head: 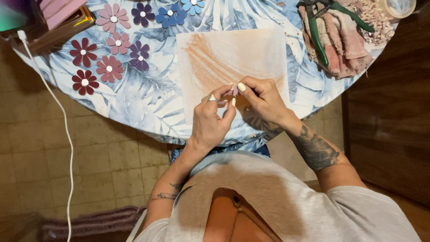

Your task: Sanding the edges of small mosaic tiles by rubbing them against sandpaper on a table.

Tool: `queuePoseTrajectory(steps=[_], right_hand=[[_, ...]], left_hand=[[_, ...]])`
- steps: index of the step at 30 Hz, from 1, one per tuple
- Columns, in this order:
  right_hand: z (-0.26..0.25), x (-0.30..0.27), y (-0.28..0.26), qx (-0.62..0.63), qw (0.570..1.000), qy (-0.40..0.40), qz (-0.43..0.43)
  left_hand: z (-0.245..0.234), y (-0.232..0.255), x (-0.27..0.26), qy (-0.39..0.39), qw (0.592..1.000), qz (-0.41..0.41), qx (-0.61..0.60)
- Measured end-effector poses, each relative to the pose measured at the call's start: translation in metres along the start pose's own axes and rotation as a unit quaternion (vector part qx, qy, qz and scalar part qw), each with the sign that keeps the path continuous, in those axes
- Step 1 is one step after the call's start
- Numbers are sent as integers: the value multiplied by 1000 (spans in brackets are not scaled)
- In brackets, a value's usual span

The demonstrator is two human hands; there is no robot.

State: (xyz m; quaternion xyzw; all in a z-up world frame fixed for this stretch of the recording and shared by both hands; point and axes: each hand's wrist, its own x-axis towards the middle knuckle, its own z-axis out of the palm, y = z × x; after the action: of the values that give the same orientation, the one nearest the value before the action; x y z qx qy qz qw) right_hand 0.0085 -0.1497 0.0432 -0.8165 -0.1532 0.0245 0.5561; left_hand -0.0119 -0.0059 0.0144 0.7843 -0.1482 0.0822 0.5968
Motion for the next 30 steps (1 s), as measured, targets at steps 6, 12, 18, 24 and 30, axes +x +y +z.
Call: queuePoseTrajectory(steps=[6, 12, 18, 24, 30], right_hand=[[-1, -2, 6, -20, 1000, -21, -6], [-14, 5, 3, -53, 988, -137, -53], [-12, 25, 21, -195, 941, -224, -163], [21, 62, 56, -415, 833, -173, -323], [30, 72, 70, -431, 805, -174, -369]], left_hand=[[0, -6, 0, 3, 999, -21, 35], [-4, -10, -3, -27, 999, -14, 21], [-13, -20, -19, -4, 964, 113, 240], [-26, -6, -30, -162, 906, 118, 372], [-25, -16, -33, -187, 902, 103, 374]])
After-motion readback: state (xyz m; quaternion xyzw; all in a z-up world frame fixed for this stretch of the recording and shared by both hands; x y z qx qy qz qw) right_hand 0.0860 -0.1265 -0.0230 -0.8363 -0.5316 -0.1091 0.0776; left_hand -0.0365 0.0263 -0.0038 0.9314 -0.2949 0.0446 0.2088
